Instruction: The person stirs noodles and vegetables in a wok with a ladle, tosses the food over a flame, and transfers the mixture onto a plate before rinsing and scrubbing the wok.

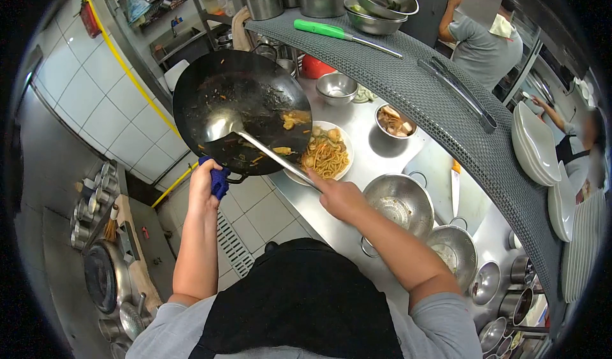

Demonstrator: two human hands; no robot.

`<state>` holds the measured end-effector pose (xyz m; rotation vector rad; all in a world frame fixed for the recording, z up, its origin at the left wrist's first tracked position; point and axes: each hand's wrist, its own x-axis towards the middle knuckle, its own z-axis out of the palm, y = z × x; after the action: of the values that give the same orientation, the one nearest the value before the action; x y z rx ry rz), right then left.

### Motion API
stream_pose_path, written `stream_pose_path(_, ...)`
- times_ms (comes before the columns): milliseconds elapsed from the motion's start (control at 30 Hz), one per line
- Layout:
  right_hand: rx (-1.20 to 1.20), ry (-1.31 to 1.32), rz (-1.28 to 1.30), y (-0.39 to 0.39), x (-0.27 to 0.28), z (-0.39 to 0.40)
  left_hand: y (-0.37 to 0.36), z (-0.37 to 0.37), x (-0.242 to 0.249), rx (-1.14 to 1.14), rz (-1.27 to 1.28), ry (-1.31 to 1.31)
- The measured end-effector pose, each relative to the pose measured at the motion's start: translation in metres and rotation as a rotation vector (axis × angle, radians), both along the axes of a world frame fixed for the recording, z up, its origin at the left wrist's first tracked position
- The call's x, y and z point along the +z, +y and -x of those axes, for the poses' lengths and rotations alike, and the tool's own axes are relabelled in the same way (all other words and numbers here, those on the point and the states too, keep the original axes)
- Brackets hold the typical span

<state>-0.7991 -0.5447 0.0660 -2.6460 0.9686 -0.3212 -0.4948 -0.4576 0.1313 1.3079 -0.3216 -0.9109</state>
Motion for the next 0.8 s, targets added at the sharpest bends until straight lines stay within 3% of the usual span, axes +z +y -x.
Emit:
stream_pose_path(233,-0.061,0.377,0.123,-0.017,0.013,0.072,0.005,-0.003,0.002,0.012,-0.025,0.063)
stream_pose_path(333,-0.046,0.337,0.244,-0.031,0.003,0.116,0.002,-0.007,-0.004,0.021,-0.022,0.056)
stream_pose_path(467,-0.101,0.321,0.218,-0.03,0.008,0.151,0.001,-0.012,-0.011,0.022,-0.02,0.015)
stream_pose_path(567,-0.152,0.453,0.27,-0.027,0.016,0.169,0.0,-0.011,-0.014,0.015,-0.006,0.01)
stream_pose_path(667,-0.23,0.526,0.29,-0.027,0.027,0.166,0.003,-0.003,-0.011,0.02,0.017,-0.035)
stream_pose_path(800,-0.221,0.303,0.166,-0.025,0.027,0.104,0.01,0.006,-0.005,-0.001,0.017,-0.003)
